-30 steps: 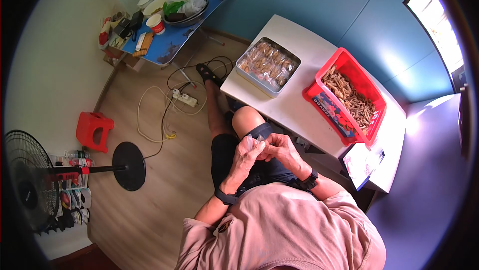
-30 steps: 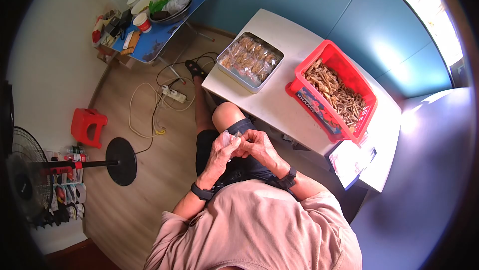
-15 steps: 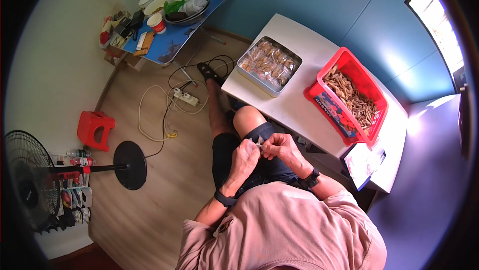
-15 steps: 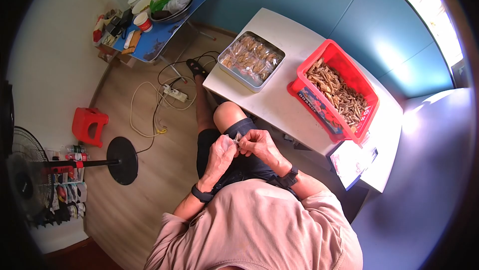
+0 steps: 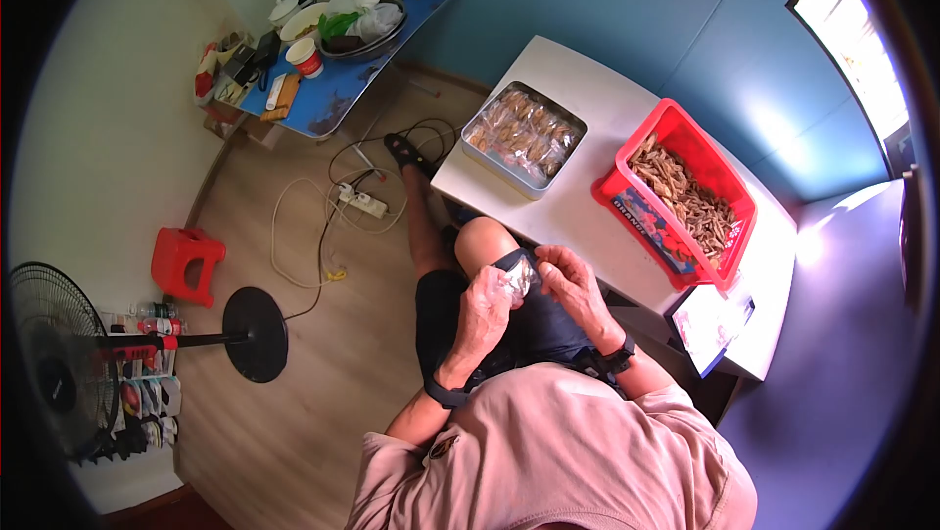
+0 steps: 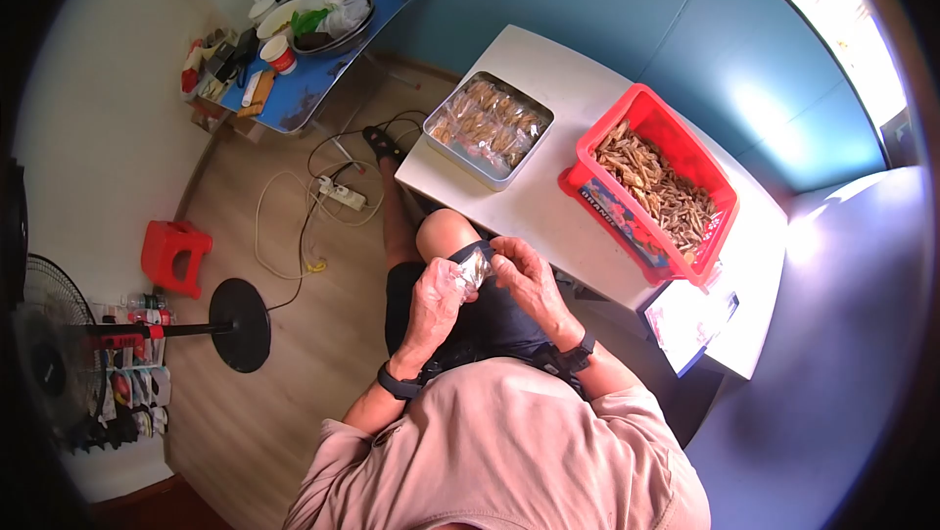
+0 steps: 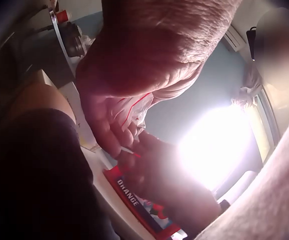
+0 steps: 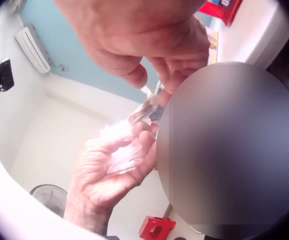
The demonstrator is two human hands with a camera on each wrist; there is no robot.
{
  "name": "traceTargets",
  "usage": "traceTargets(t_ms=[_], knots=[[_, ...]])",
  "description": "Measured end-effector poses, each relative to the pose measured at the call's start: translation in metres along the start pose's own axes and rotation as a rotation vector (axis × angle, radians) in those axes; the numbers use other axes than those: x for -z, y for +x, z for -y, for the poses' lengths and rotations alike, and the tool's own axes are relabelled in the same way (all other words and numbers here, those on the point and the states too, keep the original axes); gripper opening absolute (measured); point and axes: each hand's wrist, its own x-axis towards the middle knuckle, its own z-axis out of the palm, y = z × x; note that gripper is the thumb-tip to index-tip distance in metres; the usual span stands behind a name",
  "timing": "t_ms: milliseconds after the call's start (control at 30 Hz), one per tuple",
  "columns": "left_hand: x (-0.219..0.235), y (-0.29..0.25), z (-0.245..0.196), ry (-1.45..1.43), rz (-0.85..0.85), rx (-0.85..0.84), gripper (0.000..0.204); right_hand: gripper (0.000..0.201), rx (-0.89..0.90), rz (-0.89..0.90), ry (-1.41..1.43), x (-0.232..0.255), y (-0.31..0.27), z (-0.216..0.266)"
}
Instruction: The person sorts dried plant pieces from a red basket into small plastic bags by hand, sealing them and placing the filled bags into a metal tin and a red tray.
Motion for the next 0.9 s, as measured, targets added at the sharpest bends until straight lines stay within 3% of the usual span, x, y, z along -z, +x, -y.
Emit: traceTargets(t_ms=[33, 100, 133, 300, 367, 433, 500, 633, 700, 767, 800, 833, 900], knots=[[-0.001, 0.002, -0.001, -0.084, 0.057, 0.019, 0.009, 0.031, 0.005, -0.006, -0.002, 0.008, 0.001, 0.000], [-0.008, 0.007, -0.007, -0.215, 0.117, 0.049, 0.010, 0.035, -0.157, 0.127, 0.086, 0.022, 0.004, 0.004], [-0.012, 0.010, -0.011, -0.345, 0.172, 0.086, 0.012, 0.030, -0.196, 0.093, 0.142, 0.023, 0.003, 0.013], [-0.037, 0.030, -0.027, -0.370, 0.301, 0.081, 0.012, 0.024, -0.092, 0.017, 0.113, 0.057, 0.001, 0.033], [-0.051, 0.039, -0.033, -0.300, 0.351, 0.038, 0.012, 0.024, -0.087, 0.000, 0.258, 0.072, -0.003, 0.048], [-0.069, 0.051, -0.035, -0.336, 0.379, 0.029, 0.012, 0.022, -0.005, -0.043, 0.127, 0.082, -0.006, 0.063], [-0.088, 0.067, -0.041, -0.182, 0.411, -0.118, 0.011, 0.020, 0.048, -0.077, -0.064, 0.095, -0.010, 0.080], [-0.134, 0.097, -0.048, -0.326, 0.438, -0.277, 0.011, 0.016, 0.097, -0.273, -0.281, 0.110, -0.013, 0.127], [-0.176, 0.120, -0.032, -0.552, 0.446, -0.265, 0.010, 0.016, 0.224, -0.321, -0.416, 0.136, -0.002, 0.130], [-0.175, 0.125, -0.066, -0.552, 0.480, -0.170, 0.010, 0.015, 0.230, -0.413, -0.388, 0.134, 0.001, 0.152], [-0.200, 0.141, -0.051, -0.531, 0.403, -0.325, 0.010, 0.015, 0.287, -0.412, -0.399, 0.163, 0.010, 0.139], [-0.206, 0.145, -0.058, -0.636, 0.421, -0.337, 0.008, 0.020, 0.341, -0.423, -0.460, 0.178, 0.019, 0.135], [-0.214, 0.152, -0.073, -0.554, 0.321, -0.365, 0.005, 0.024, 0.342, -0.420, -0.536, 0.193, 0.029, 0.141]])
